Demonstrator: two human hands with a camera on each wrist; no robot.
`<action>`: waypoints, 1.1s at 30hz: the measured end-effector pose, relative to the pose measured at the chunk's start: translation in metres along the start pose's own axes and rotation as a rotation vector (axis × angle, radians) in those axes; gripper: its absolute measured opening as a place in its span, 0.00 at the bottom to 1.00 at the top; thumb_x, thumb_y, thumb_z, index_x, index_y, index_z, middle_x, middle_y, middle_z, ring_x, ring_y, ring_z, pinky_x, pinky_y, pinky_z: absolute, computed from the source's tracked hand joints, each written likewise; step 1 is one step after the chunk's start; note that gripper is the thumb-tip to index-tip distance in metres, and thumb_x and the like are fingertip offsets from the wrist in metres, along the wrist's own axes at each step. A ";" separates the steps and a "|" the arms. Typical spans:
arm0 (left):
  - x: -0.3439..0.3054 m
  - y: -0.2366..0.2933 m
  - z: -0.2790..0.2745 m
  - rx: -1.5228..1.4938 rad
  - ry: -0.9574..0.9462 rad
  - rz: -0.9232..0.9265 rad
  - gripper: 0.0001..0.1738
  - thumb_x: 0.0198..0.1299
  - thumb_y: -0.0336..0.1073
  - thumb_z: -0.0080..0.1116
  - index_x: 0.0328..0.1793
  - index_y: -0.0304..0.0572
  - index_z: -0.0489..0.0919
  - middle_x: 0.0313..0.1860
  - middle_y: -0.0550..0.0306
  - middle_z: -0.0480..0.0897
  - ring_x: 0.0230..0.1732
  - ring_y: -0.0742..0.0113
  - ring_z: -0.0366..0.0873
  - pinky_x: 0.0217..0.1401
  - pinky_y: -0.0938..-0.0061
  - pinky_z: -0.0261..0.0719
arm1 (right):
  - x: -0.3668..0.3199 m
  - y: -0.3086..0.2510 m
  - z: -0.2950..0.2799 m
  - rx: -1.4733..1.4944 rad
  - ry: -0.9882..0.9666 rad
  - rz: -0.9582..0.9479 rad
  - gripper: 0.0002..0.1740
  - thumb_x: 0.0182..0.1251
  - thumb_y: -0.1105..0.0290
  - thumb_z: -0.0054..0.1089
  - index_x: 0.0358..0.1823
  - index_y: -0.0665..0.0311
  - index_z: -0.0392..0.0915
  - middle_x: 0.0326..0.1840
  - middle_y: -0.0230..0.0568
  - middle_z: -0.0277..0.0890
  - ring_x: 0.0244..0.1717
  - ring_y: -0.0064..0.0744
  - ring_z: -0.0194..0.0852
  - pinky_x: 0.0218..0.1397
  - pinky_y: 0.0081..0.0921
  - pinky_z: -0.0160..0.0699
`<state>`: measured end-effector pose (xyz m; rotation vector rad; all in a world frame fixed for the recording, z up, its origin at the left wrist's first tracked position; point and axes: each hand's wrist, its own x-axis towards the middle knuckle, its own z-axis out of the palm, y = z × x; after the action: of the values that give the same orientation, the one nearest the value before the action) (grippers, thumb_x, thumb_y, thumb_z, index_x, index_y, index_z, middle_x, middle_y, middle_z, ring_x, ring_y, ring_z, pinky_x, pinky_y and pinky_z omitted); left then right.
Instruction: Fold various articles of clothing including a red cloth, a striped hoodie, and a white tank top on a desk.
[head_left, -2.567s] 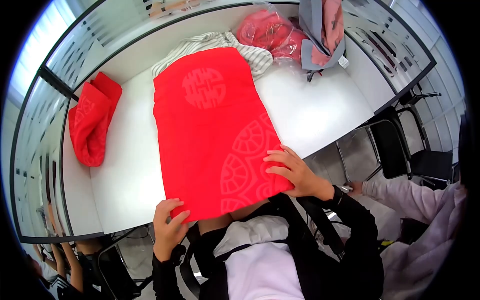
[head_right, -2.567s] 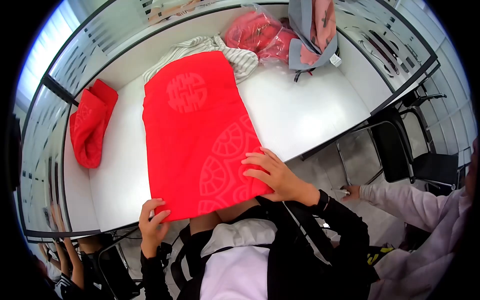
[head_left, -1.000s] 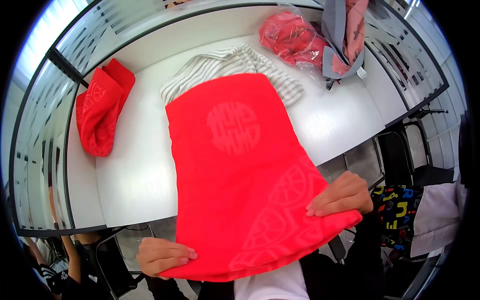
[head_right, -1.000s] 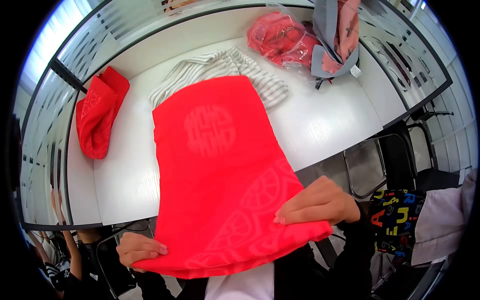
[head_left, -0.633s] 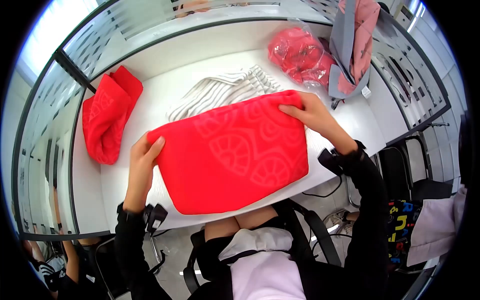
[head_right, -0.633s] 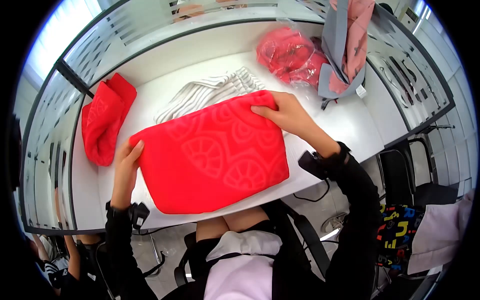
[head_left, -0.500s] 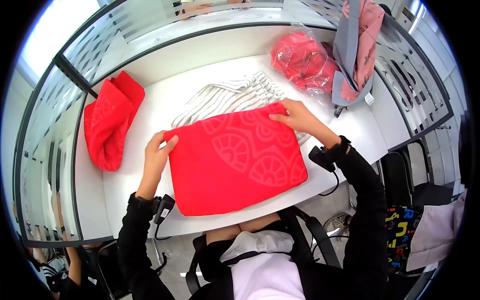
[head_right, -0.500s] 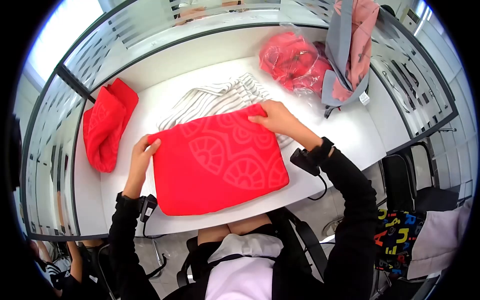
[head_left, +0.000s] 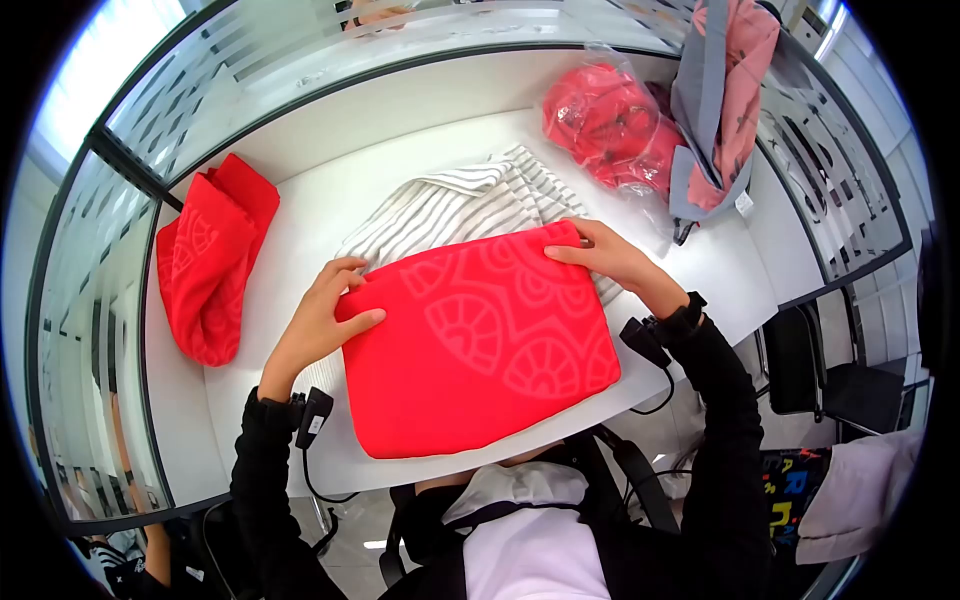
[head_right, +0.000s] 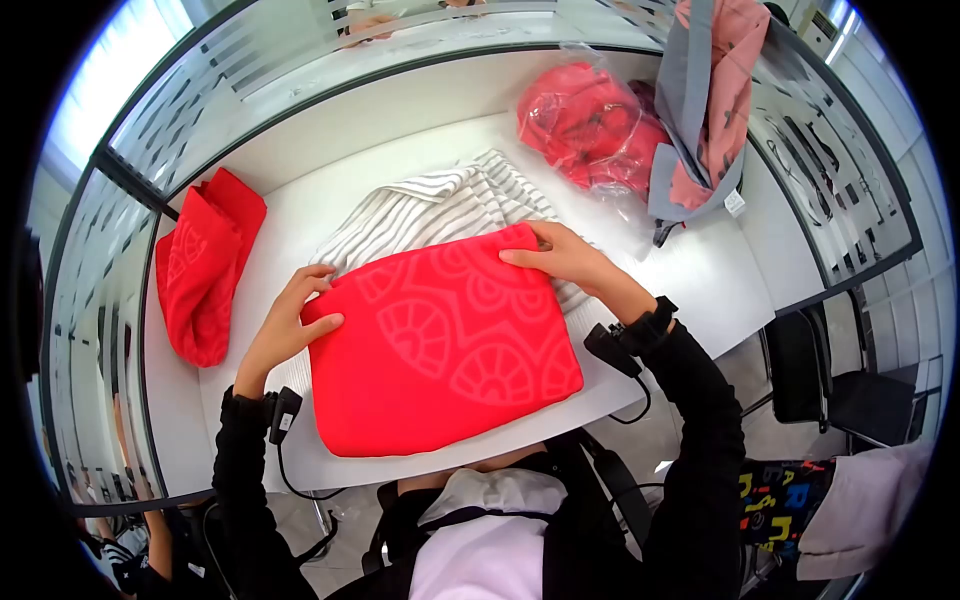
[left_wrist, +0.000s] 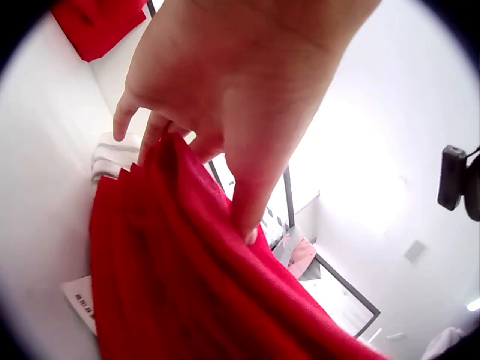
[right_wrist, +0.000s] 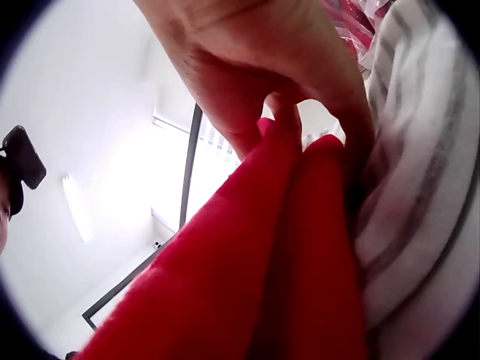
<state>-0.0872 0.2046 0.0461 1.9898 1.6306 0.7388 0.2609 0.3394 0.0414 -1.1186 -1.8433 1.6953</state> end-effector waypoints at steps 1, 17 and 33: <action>0.005 0.008 -0.004 0.000 -0.070 -0.014 0.13 0.55 0.35 0.60 0.41 0.36 0.73 0.58 0.51 0.70 0.55 0.59 0.71 0.52 0.75 0.72 | 0.000 0.000 -0.001 0.021 -0.009 0.012 0.17 0.59 0.62 0.62 0.44 0.67 0.76 0.39 0.34 0.77 0.41 0.19 0.72 0.46 0.19 0.71; 0.042 0.004 -0.010 -0.104 -0.265 -0.113 0.14 0.57 0.37 0.58 0.44 0.36 0.72 0.39 0.50 0.78 0.40 0.63 0.74 0.46 0.73 0.72 | 0.005 -0.001 -0.005 -0.059 0.084 0.091 0.28 0.53 0.63 0.69 0.52 0.64 0.68 0.42 0.42 0.75 0.45 0.27 0.73 0.48 0.23 0.73; 0.055 0.074 -0.025 -0.220 -0.261 0.334 0.21 0.41 0.41 0.70 0.38 0.33 0.79 0.39 0.48 0.80 0.38 0.56 0.77 0.43 0.71 0.72 | -0.018 -0.109 0.026 -0.168 -0.197 -0.583 0.25 0.59 0.71 0.62 0.56 0.61 0.64 0.50 0.38 0.72 0.50 0.27 0.74 0.52 0.23 0.74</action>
<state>-0.0414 0.2453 0.1195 2.1151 1.0375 0.7051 0.2210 0.3144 0.1452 -0.4011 -2.1862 1.3590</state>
